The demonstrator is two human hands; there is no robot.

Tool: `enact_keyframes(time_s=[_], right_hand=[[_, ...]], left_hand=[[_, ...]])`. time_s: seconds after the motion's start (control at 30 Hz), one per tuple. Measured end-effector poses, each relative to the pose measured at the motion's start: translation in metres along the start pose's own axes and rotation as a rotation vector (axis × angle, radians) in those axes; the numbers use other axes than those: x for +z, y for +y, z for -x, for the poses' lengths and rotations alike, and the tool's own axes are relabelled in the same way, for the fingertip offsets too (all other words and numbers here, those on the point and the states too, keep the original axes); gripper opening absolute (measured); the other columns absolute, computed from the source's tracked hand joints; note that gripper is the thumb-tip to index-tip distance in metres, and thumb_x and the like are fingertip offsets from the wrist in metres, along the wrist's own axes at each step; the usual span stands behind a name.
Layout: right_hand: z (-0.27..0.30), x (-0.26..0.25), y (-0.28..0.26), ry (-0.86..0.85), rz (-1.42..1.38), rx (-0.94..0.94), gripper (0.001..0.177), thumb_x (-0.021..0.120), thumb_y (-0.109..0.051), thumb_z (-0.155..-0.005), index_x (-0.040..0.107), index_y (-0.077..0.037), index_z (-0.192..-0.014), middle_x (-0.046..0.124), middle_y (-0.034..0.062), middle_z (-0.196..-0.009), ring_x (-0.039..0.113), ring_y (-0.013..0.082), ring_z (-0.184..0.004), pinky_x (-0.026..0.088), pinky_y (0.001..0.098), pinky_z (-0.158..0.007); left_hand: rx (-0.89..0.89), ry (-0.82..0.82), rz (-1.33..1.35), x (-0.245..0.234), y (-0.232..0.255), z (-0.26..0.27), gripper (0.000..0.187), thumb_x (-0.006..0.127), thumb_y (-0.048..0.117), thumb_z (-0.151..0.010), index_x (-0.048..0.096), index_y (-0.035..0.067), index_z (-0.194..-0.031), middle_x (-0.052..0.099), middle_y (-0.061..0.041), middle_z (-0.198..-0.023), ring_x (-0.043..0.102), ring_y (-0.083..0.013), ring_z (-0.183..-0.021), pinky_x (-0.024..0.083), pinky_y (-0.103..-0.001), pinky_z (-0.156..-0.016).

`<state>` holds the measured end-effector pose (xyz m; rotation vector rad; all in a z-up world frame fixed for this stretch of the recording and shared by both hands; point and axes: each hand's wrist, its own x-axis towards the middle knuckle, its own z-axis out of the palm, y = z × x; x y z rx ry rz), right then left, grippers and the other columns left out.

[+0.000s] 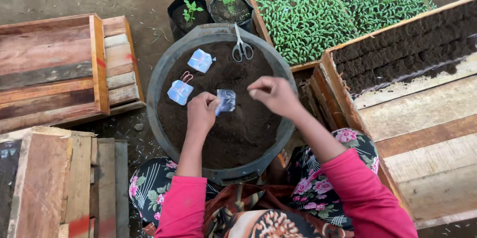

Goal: The person sits cross-legged and repeatedly scoops soil from a large basin, forms small soil balls, and places them into a wooden seedling tray. They also handle small blue seed packets and rubber bands during the process.

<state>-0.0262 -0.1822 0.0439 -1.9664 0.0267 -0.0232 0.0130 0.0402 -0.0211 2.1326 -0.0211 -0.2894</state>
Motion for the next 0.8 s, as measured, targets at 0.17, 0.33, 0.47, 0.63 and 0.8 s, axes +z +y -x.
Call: enact_keyframes(time_s=[0.17,0.33,0.47,0.63,0.8], right_hand=[[-0.005,0.022,0.039,-0.04,-0.2,0.115,0.018,0.077,-0.007,-0.079,0.076,-0.006,-0.097,0.073,0.0105,-0.074,0.068,0.0121,-0.063,0.057,0.0257,-0.065],[-0.01,0.018,0.048,-0.077,-0.181,0.114,0.053,0.081,-0.016,-0.084,0.059,-0.004,-0.132,0.064,0.0216,-0.122,0.067,0.0342,-0.11,0.055,0.048,-0.094],[-0.009,0.025,0.05,-0.03,-0.291,0.111,0.042,0.08,-0.005,-0.079,0.068,-0.006,-0.12,0.073,0.0069,-0.084,0.062,0.0093,-0.075,0.054,0.0234,-0.074],[-0.011,0.02,0.055,0.048,-0.272,0.147,0.038,0.079,-0.003,-0.076,0.07,-0.007,-0.113,0.072,0.005,-0.081,0.061,0.0074,-0.072,0.052,0.02,-0.069],[-0.011,0.025,0.069,0.023,-0.193,0.15,0.032,0.078,-0.004,-0.079,0.072,-0.008,-0.11,0.073,0.0061,-0.081,0.059,0.0076,-0.072,0.052,0.0215,-0.069]], left_hand=[[0.032,-0.035,0.166,0.009,0.006,0.001,0.015,0.07,0.017,-0.095,0.073,0.002,-0.095,0.07,-0.013,-0.073,0.07,-0.0238,-0.074,0.057,-0.04,-0.068],[0.064,-0.071,0.282,0.019,-0.002,-0.001,0.009,0.074,0.013,-0.088,0.074,0.005,-0.09,0.069,-0.011,-0.067,0.07,-0.0177,-0.064,0.058,-0.034,-0.062],[0.168,-0.045,0.22,0.009,0.006,-0.003,0.012,0.068,0.011,-0.091,0.075,0.004,-0.098,0.072,-0.018,-0.082,0.07,-0.0309,-0.083,0.057,-0.043,-0.079],[0.066,0.064,-0.095,0.015,-0.044,-0.031,0.019,0.067,0.008,-0.094,0.072,0.004,-0.112,0.072,-0.018,-0.098,0.07,-0.0356,-0.097,0.056,-0.051,-0.088],[-0.085,-0.055,-0.312,0.035,-0.064,-0.039,0.024,0.067,0.01,-0.094,0.071,0.003,-0.117,0.072,-0.016,-0.096,0.07,-0.0357,-0.096,0.057,-0.05,-0.085]])
